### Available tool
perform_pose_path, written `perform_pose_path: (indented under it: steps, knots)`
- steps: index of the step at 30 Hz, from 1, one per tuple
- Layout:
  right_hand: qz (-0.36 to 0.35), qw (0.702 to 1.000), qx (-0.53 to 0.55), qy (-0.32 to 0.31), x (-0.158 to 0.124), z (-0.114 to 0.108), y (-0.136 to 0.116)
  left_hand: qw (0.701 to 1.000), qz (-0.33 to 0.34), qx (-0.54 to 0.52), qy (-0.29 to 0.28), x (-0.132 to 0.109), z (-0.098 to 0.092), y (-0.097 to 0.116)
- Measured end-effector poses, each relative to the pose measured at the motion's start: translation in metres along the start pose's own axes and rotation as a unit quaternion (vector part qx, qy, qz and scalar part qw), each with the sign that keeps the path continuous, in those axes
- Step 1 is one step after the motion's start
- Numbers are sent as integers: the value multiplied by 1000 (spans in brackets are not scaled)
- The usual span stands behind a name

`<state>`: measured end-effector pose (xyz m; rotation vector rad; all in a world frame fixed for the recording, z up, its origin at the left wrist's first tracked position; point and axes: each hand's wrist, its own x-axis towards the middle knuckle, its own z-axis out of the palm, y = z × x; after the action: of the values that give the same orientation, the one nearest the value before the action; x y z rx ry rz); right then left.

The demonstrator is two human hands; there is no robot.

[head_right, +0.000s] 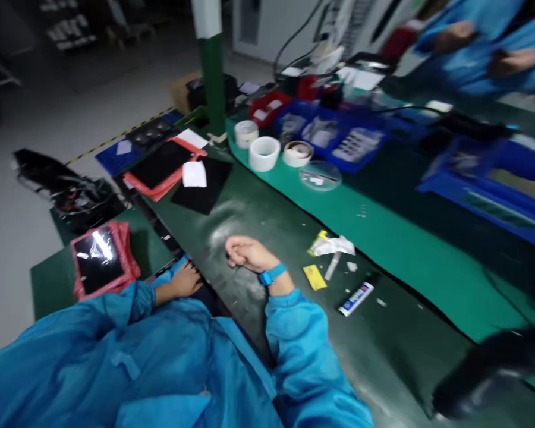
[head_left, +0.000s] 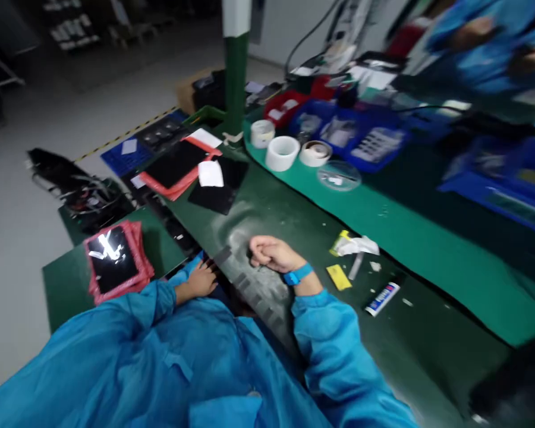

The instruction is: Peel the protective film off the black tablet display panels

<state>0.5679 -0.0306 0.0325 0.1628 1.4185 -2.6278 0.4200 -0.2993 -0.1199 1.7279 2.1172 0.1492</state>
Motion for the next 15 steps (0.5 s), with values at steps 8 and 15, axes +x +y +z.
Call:
perform_pose_path:
  steps: [8, 15]
  knots:
    - [26, 999, -11, 46, -6, 6, -2, 966, -184, -97, 154, -57, -28, -52]
    - [31, 996, -46, 76, -8, 14, -3, 789, -528, -61, 309, -159, -91, -167]
